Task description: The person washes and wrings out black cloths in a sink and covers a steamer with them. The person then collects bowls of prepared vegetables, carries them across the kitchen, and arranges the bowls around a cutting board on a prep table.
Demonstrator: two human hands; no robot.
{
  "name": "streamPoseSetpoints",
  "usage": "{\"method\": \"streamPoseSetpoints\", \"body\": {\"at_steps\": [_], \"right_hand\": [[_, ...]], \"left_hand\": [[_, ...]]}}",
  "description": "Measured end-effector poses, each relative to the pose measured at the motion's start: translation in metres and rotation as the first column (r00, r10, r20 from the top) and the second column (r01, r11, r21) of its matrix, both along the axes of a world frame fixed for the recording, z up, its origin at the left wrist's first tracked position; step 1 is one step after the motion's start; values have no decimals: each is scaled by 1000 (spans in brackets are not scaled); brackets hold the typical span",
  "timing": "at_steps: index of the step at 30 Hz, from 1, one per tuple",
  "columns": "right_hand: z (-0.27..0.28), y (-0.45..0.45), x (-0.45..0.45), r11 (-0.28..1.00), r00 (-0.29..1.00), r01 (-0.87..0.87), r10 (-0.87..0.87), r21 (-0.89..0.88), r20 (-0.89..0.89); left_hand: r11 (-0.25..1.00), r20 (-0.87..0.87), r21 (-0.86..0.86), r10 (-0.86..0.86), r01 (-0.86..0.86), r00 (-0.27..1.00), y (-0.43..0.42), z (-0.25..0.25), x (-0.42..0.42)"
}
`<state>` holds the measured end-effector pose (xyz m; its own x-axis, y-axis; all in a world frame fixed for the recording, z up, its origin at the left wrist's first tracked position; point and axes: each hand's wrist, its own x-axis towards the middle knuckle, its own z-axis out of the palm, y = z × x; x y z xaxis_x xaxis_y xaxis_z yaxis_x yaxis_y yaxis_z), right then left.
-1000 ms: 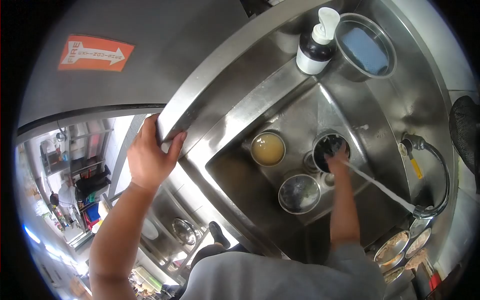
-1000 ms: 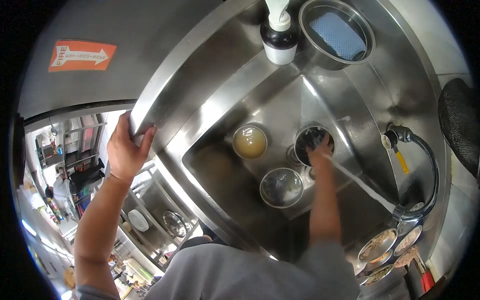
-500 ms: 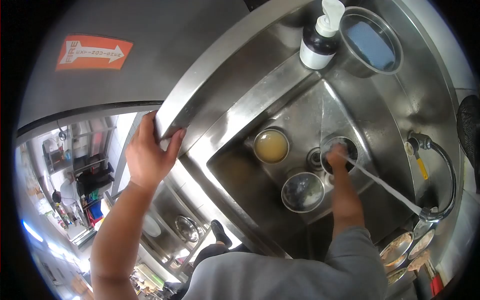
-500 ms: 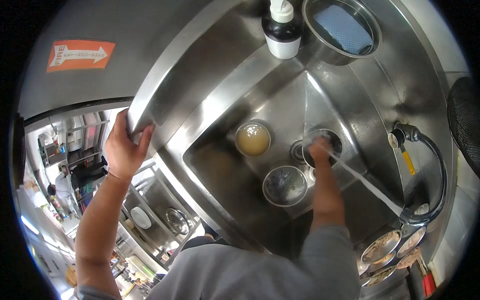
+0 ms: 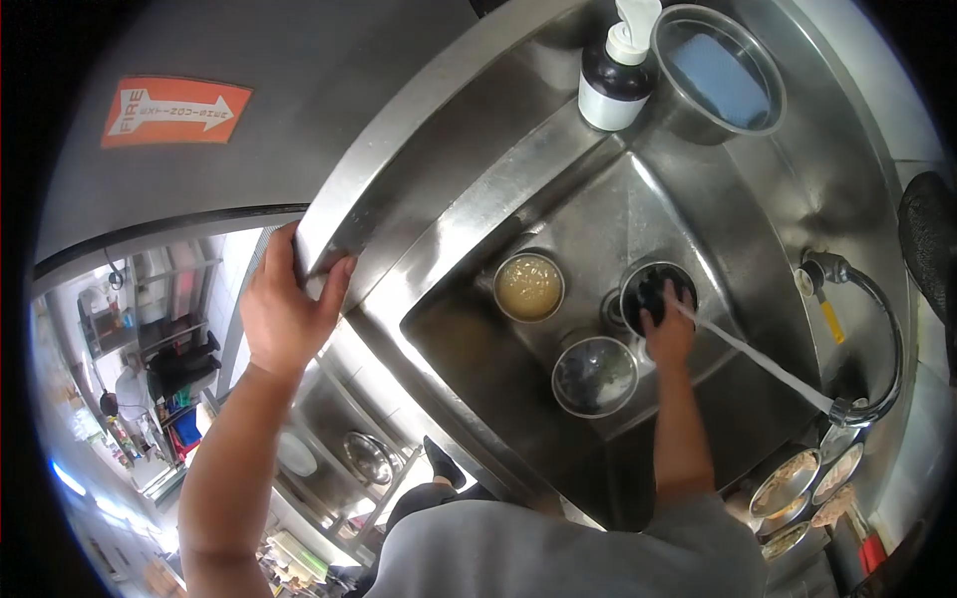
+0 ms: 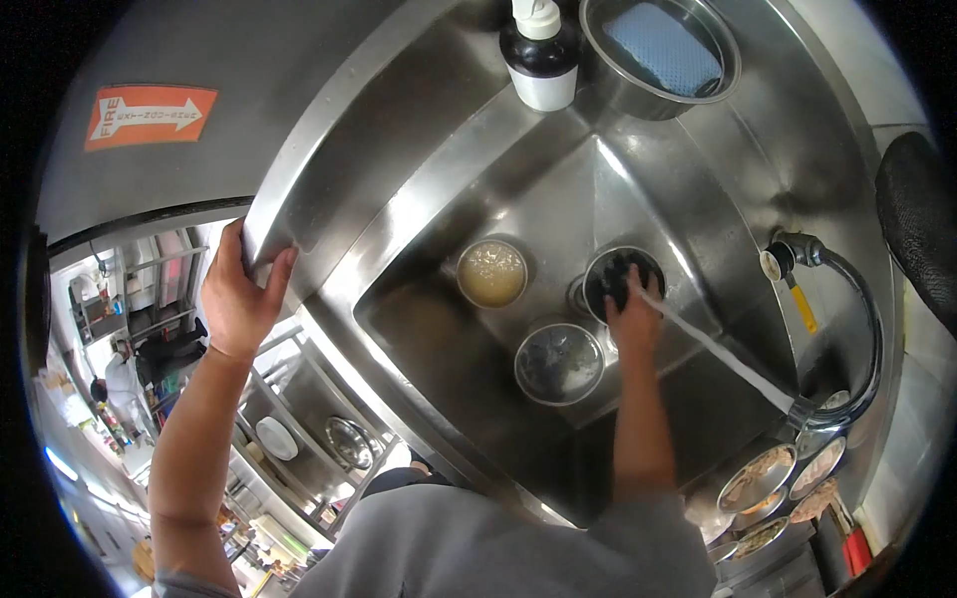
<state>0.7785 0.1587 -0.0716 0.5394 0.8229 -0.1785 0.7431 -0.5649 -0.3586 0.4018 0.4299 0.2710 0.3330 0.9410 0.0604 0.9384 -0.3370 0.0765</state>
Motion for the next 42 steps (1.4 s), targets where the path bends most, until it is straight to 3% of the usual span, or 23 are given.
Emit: {"method": "streamPoseSetpoints", "body": {"at_steps": [3, 5, 6, 10, 12, 13, 14, 16, 17, 19, 23, 25, 26, 28, 29, 31, 32, 34, 36, 38, 39, 40, 42], "right_hand": [[-34, 38, 0, 993, 992, -99, 103, -61, 68], [-100, 39, 18, 865, 973, -181, 227, -468, 44], [-121, 32, 21, 862, 973, -183, 228, -473, 39], [-128, 36, 31, 934, 986, -146, 166, -327, 32], [-90, 24, 25, 990, 961, -136, 140, -33, 240], [-61, 18, 18, 993, 990, -42, 27, 110, 139], [-35, 9, 15, 993, 989, -48, 31, 108, 148], [12, -6, 10, 973, 993, 76, -54, 217, -105], [39, -12, 5, 973, 994, 77, -56, 219, -98], [87, -21, -5, 884, 826, 444, -340, 149, -450], [110, -32, -4, 779, 765, 584, -433, 229, -477], [99, -34, -4, 641, 688, 668, -337, 378, -643], [94, -30, -5, 641, 688, 668, -337, 378, -643], [79, -11, -4, 871, 956, 290, -244, 397, -163], [64, -3, -4, 872, 956, 289, -242, 396, -166], [28, 14, -9, 989, 993, -99, 106, 111, -56], [13, 23, -12, 989, 992, -102, 110, 111, -66], [-11, 37, -18, 974, 984, -146, 161, -176, 73], [-18, 53, -19, 976, 992, -109, 118, -189, 41], [-48, 60, -4, 928, 998, -65, 53, -368, -44], [-126, 48, 12, 864, 965, -195, 253, -465, 66], [-146, 56, 19, 865, 966, -197, 253, -462, 61], [-160, 74, 26, 237, 751, -408, 637, -882, -176]], "left_hand": [[996, 12, 54, -75, 74, 997, 1, -2, -1], [997, 18, 53, -64, 63, 998, 1, -2, -1], [997, 15, 48, -63, 62, 998, 0, -3, -1], [995, -3, 70, -69, 69, 998, 1, -2, 1], [998, -27, 52, -27, 28, 999, -1, 1, -2], [999, -12, 35, -22, 23, 1000, -1, 2, -1], [1000, 4, 17, -20, 20, 1000, 0, 2, 0], [999, 12, 32, -45, 44, 999, 0, 2, 0], [1000, -4, 11, -20, 20, 1000, 0, 4, 1], [1000, -14, -7, -3, 3, 1000, 0, 5, 3], [998, -19, 48, -39, 40, 999, -1, 3, 2], [996, -33, 70, -45, 47, 998, -1, 3, 2], [997, -38, 70, -41, 44, 998, -1, 3, 2], [997, -43, 68, -35, 38, 998, -1, 3, 2], [997, -29, 67, -36, 38, 999, -1, 2, 2], [997, -28, 67, -32, 34, 999, 1, 0, 1], [995, -35, 84, -44, 47, 998, 2, -1, -1], [994, -55, 93, -54, 59, 997, 1, -3, -2], [998, -8, 51, -38, 39, 999, 1, -2, 0], [996, 2, 65, -57, 56, 998, 0, -4, 0], [993, 19, 92, -75, 73, 997, 2, -5, 0], [993, 13, 94, -75, 73, 997, 2, -5, -1], [994, 2, 86, -67, 67, 998, 1, -4, -3]]}}
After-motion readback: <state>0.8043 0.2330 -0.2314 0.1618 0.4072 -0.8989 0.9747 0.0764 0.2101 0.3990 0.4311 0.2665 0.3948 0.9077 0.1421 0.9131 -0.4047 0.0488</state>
